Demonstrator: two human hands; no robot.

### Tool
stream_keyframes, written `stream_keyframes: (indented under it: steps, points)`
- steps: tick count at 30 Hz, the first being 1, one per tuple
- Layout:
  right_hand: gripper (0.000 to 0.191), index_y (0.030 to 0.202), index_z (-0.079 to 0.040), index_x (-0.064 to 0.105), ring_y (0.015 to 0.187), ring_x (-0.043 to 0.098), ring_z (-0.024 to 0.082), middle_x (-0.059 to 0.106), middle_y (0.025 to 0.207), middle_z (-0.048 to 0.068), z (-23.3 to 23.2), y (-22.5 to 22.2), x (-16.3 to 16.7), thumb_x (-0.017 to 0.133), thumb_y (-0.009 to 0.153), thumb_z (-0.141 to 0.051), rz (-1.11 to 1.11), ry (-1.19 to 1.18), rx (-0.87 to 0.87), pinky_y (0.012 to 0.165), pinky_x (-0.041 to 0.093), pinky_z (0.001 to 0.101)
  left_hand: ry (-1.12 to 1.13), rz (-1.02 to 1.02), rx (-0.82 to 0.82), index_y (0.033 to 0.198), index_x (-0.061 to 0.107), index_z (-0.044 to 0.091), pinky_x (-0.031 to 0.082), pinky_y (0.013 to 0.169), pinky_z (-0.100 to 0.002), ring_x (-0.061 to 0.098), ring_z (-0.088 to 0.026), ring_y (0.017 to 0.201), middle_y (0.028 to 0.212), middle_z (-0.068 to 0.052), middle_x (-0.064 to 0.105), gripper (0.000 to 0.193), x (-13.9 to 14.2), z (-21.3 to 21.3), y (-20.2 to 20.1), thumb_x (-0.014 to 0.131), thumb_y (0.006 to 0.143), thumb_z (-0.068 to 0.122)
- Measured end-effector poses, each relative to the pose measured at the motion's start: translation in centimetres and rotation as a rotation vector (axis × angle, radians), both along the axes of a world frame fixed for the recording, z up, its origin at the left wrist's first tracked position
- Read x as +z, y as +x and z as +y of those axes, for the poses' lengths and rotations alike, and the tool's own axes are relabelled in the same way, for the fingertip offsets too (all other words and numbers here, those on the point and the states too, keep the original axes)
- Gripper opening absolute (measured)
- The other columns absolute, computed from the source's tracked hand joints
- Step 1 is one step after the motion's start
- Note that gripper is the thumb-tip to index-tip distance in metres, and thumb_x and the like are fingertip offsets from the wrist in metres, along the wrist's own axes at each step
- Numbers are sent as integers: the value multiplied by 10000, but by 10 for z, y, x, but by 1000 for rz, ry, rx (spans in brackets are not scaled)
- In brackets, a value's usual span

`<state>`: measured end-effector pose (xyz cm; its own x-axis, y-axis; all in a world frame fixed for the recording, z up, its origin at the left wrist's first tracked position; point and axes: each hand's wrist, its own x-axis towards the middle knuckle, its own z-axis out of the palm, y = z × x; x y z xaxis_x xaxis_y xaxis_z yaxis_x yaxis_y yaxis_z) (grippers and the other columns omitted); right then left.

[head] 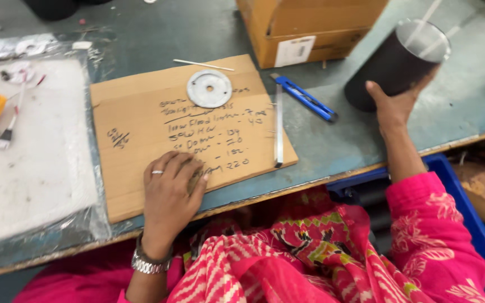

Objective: The person assembles a black cylindrical light fixture at a factory workbench. They thread a wire through the housing, insert an LED driver module with wires into the cylinder, connect the driver's wires to a connector, press the driver into place, and attach a metal base plate to the bottom of the housing before setting the unit aside.

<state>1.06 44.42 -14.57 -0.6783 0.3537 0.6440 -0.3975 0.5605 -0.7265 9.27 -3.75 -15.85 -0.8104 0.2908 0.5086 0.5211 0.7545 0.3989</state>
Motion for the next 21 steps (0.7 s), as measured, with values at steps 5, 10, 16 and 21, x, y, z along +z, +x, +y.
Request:
stream_keyframes:
  steps: [5,10,16,21]
  points:
    - [1250,1691,-48,-84,1582,310,267,233,1726,153,-2,9,-13,869,884,10,84,61,51,1350,267,371,29,27,7,1079,720,105,353,1089,-484,537,-306,1267,1222,-87,668,262,1,1,-2,700,871,263]
    - [1066,1604,19,255,1363,506,238,482,1484,118,-44,13,-15,945,814,-172,-21,-162,431,1261,433,401,-9,-2,28,1328,620,93,339,1099,-506,514,-336,1303,1288,-106,643,473,4,2,0,677,903,293]
    - [1200,1525,31,380,1416,516,288,523,1497,175,-184,14,-9,980,558,-349,-234,206,772,1232,389,447,349,76,-120,1586,277,31,282,1246,-520,407,-392,1495,1576,-233,458,917,-8,-13,7,709,917,487]
    - [1443,1651,-14,-9,1521,424,359,380,1633,237,-281,9,-4,977,679,-421,-265,235,1241,1270,335,467,692,14,-115,1601,101,28,392,1203,-491,467,-357,1450,1566,-263,397,1192,-46,-24,22,864,781,437]
